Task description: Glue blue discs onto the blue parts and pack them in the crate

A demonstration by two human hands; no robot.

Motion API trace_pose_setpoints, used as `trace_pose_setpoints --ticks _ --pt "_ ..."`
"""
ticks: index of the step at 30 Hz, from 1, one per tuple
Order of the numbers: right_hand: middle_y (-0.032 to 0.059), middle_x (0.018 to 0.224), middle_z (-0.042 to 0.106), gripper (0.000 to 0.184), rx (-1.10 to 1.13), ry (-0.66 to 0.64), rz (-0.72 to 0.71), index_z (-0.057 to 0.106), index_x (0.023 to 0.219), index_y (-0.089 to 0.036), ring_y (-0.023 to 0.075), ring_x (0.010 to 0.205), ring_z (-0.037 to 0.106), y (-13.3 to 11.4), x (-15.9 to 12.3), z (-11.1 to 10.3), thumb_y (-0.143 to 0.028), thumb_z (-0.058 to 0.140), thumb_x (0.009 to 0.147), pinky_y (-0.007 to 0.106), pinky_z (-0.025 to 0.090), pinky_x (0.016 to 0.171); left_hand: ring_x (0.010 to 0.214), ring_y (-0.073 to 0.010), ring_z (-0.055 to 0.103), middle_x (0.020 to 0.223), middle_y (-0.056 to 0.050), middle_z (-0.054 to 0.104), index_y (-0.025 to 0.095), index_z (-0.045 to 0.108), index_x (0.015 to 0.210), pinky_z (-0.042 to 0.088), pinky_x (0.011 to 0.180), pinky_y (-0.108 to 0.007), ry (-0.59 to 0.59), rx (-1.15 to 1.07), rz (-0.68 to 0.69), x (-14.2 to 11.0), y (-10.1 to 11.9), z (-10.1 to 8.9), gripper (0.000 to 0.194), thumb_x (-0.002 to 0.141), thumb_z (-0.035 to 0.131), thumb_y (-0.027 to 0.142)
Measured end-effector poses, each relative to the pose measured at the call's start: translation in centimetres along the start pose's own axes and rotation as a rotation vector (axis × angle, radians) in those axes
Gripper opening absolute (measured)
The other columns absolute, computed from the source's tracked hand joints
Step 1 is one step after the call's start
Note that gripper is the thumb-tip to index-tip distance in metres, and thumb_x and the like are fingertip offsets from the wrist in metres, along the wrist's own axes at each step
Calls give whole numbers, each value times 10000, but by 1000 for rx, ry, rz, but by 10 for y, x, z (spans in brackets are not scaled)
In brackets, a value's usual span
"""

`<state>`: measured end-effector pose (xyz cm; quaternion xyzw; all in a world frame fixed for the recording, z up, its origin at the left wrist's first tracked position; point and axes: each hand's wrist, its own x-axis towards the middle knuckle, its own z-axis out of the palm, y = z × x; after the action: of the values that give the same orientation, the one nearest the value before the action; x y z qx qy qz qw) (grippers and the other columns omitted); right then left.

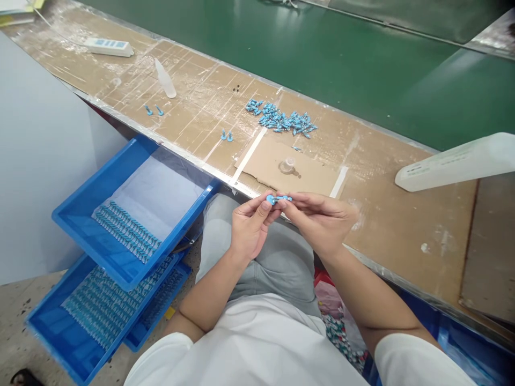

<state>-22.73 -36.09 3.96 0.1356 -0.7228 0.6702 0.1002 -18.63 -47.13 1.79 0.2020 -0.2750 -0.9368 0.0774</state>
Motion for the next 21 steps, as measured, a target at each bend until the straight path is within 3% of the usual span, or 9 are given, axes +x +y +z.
trace_pose_setpoints --ticks 7,16,21 --pt "13 919 773 215 -49 -21 -7 775 920 -256 197 754 750 3 -6 -4 -239 835 714 314 662 715 732 -125 733 816 -34 776 199 796 854 596 731 -215 11 60 12 0 0 -3 284 609 885 311" --pt "-1 927 772 235 -21 -46 -56 774 925 -284 204 801 749 2 -7 -1 -199 824 712 324 655 726 786 -172 732 891 -50 756 199 804 850 631 745 -311 -81 204 92 0 12 -8 262 621 876 304" --pt "-9 883 773 173 -14 -58 -56 765 860 -284 211 789 746 2 -3 3 -254 827 700 440 596 953 805 -180 724 873 -55 744 196 806 836 637 751 -325 -73 223 125 -2 16 -5 281 595 888 316"
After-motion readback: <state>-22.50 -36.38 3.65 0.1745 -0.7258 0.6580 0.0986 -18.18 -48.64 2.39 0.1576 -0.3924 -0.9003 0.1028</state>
